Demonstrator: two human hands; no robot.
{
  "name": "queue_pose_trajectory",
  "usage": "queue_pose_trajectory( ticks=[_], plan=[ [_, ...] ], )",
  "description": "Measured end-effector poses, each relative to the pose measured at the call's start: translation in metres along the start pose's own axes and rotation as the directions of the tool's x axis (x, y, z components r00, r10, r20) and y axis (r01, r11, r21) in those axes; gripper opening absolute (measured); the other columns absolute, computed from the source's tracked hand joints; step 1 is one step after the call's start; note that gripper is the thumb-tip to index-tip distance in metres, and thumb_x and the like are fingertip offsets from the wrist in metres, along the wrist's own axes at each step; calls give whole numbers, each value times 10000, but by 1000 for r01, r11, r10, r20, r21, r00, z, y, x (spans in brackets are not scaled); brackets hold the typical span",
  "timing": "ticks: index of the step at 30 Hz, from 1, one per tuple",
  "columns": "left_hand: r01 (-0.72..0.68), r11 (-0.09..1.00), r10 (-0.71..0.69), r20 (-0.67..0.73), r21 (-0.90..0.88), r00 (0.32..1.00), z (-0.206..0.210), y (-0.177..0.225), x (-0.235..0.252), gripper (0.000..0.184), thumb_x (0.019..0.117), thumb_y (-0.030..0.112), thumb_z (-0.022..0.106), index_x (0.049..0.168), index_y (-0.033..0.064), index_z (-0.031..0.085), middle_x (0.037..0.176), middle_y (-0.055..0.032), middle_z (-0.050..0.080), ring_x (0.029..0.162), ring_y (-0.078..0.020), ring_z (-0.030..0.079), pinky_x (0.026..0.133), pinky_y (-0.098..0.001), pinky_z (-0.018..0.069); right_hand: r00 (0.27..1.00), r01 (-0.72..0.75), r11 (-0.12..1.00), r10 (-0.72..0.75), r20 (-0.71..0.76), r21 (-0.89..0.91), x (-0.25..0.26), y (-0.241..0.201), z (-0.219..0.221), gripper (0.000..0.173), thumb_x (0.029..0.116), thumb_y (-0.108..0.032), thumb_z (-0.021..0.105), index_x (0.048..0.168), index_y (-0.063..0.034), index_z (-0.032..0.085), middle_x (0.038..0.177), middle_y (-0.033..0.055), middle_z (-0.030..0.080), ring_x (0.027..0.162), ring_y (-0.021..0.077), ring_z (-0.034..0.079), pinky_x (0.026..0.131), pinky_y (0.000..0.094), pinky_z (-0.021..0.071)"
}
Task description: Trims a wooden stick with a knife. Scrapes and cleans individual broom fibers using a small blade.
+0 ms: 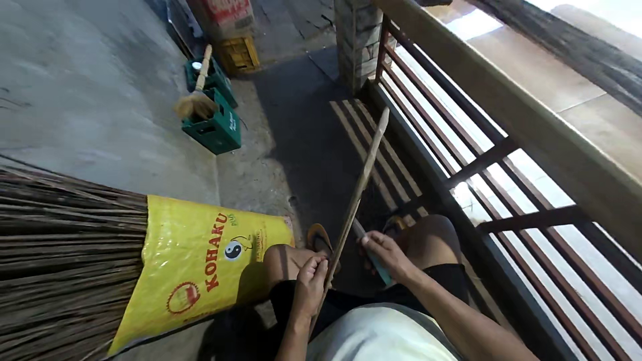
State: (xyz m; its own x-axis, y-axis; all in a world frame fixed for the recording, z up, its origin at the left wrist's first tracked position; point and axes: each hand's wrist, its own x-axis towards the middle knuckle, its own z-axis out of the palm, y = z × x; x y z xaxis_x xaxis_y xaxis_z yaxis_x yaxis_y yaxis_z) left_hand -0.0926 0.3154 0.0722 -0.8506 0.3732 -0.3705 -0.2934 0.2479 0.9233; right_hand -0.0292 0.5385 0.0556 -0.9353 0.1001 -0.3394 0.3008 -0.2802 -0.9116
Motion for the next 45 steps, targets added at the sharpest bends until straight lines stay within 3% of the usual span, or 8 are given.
queue_pose_trajectory(
  ticks=[3, 7, 20, 29, 35, 38, 42, 45],
  plan=[
    [-14, 1000, 14, -1, 8, 1000, 1, 2, 2, 203, 1055, 91, 476, 1096, -20, 641, 755, -21, 639, 580, -85, 603, 550, -231, 544, 974, -51, 999, 53, 222, -17, -1, 12, 7, 302, 1079, -293, 469, 1131, -34, 615, 805, 13, 655, 569, 81, 591, 514, 242, 515],
    [-24, 1000, 24, -22, 5, 999, 0, -1, 1, 206, 1057, 89, 473, 1105, -21, 641, 780, -27, 651, 578, -83, 601, 541, -230, 541, 939, -79, 996, 86, 333, -34, -4, 12, 6, 279, 1075, -300, 477, 1097, -63, 621, 764, -7, 653, 532, 64, 570, 471, 218, 480],
    [-29, 999, 29, 2, 36, 1000, 6, 2, -7, 190, 1046, 95, 503, 1081, -14, 656, 784, -35, 648, 576, -90, 598, 536, -239, 538, 904, -59, 992, 102, 415, -115, -4, 2, 1, 276, 1075, -325, 487, 1039, -81, 610, 726, -18, 641, 519, 56, 572, 464, 211, 480],
    [-92, 988, 94, -8, 126, 996, 7, 1, -12, 146, 1009, 103, 550, 956, 14, 653, 734, -1, 619, 576, -54, 573, 540, -217, 509, 859, -39, 994, 83, 506, -98, 1, -10, 17, 216, 1074, -287, 501, 1162, -108, 582, 719, -19, 627, 507, 51, 544, 460, 205, 455],
    [-89, 991, 89, 1, 98, 996, 8, 3, -18, 136, 1011, 110, 561, 954, 20, 646, 722, 8, 617, 559, -45, 561, 527, -206, 497, 878, -59, 997, 31, 477, 44, -3, -9, 15, 192, 1045, -216, 559, 1206, -120, 600, 746, -27, 652, 506, 27, 544, 441, 173, 440],
    [-90, 989, 88, 15, 117, 996, 6, 3, -20, 155, 1022, 114, 551, 1006, 11, 666, 779, 0, 640, 584, -42, 578, 540, -203, 511, 930, -22, 994, -19, 367, 107, -3, -13, 9, 182, 1037, -223, 580, 1191, -127, 597, 745, -25, 647, 503, 24, 531, 432, 170, 421],
    [-74, 978, 69, 33, 196, 997, 1, 0, -23, 172, 1016, 120, 556, 1039, 4, 681, 862, 2, 661, 725, -12, 605, 690, -196, 524, 973, -4, 992, -25, 228, 125, 6, -19, -8, 192, 1028, -219, 569, 1184, -107, 563, 729, -15, 632, 502, 49, 538, 437, 191, 435],
    [-28, 978, 19, 43, 207, 999, 0, -3, -21, 189, 1037, 113, 522, 1094, 1, 664, 851, -16, 665, 657, -46, 608, 617, -223, 536, 969, -32, 991, 0, 247, 127, 6, -16, -4, 179, 1045, -222, 539, 1188, -114, 546, 726, -12, 615, 490, 48, 515, 432, 189, 417]
  ],
)
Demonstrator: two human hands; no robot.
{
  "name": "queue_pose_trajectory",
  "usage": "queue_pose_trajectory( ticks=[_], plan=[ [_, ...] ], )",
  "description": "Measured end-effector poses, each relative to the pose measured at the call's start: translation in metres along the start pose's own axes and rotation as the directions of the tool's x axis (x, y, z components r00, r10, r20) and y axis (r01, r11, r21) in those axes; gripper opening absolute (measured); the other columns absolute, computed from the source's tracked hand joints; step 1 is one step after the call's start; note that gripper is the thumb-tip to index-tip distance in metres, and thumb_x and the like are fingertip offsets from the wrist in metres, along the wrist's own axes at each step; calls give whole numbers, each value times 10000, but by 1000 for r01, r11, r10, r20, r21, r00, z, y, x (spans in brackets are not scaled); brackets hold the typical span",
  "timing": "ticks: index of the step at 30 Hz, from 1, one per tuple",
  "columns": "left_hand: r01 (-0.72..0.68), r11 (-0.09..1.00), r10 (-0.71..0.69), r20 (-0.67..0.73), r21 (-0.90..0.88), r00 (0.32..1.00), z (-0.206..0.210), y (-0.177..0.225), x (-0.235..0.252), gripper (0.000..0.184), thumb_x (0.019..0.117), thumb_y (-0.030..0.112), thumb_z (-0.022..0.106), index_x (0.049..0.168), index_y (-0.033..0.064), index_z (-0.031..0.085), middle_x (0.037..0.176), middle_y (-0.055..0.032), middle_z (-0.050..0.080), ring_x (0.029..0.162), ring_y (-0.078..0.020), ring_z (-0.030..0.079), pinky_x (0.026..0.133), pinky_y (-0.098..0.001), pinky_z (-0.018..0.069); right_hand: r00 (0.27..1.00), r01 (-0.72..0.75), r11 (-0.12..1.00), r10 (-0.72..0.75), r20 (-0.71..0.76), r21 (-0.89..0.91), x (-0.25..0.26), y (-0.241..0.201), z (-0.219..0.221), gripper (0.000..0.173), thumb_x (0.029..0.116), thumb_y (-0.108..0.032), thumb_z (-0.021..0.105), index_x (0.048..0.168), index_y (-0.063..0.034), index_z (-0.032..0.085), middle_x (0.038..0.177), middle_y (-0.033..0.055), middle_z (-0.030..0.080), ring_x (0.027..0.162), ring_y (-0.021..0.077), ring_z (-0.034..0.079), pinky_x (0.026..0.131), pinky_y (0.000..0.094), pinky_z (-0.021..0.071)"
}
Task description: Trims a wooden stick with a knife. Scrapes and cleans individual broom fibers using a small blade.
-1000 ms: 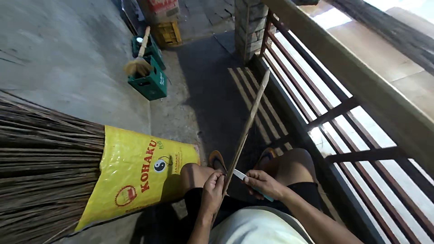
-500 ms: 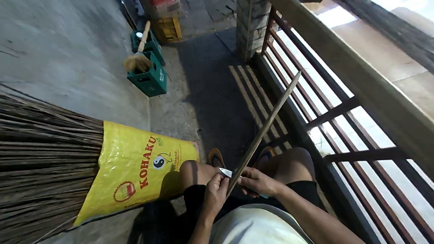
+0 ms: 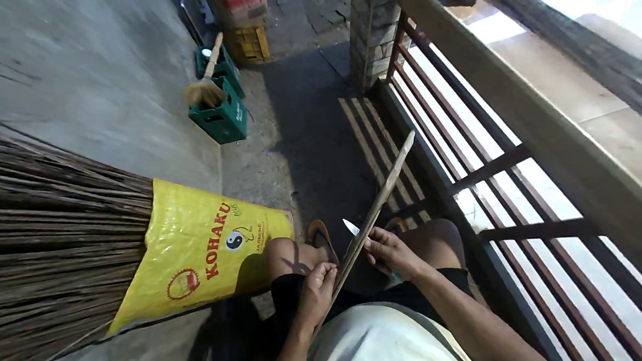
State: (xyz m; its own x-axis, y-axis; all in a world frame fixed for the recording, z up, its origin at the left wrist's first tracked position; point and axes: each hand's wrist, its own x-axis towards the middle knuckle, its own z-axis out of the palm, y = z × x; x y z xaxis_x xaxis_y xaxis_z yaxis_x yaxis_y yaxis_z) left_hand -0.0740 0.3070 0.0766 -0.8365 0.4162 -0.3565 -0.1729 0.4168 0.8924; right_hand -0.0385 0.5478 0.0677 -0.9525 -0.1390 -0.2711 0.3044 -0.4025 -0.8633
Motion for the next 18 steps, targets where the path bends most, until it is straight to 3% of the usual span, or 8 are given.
queue_pose_trajectory(
  ticks=[3, 6, 11, 18],
  plan=[
    [48, 994, -40, 84, -98, 996, -2, 1, 3, 300, 1076, 172, 446, 1252, -3, 613, 892, -41, 671, 659, -88, 632, 606, -252, 561, 1000, 29, 999, -29, -12, -16, 1, 5, 8, 178, 1055, -214, 531, 1193, -104, 547, 738, -17, 624, 499, 37, 512, 435, 178, 406],
    [15, 988, 5, 131, -155, 991, -2, 10, 4, 384, 1063, 258, 446, 1295, -15, 584, 837, -8, 664, 658, -77, 625, 608, -231, 548, 998, 63, 996, -65, -21, -63, 1, 12, 22, 208, 1059, -207, 533, 1230, -89, 548, 744, -32, 629, 521, 24, 524, 454, 176, 422],
    [-38, 991, 54, 127, -131, 990, 4, 11, 8, 272, 1053, 202, 438, 1143, 7, 606, 695, 63, 543, 557, -15, 506, 516, -166, 436, 995, 97, 991, -95, 22, -92, 1, 21, 34, 224, 1066, -227, 532, 1242, -89, 546, 773, -43, 635, 552, 13, 536, 481, 168, 436],
    [-21, 971, 67, 187, -237, 980, 0, 1, -4, 179, 1035, 220, 473, 1031, 76, 579, 653, 101, 499, 539, 16, 450, 508, -141, 383, 975, 14, 994, 11, 222, -110, -2, 11, 21, 188, 1073, -251, 516, 1183, -118, 591, 741, -39, 621, 522, 10, 506, 451, 163, 396]
  ],
)
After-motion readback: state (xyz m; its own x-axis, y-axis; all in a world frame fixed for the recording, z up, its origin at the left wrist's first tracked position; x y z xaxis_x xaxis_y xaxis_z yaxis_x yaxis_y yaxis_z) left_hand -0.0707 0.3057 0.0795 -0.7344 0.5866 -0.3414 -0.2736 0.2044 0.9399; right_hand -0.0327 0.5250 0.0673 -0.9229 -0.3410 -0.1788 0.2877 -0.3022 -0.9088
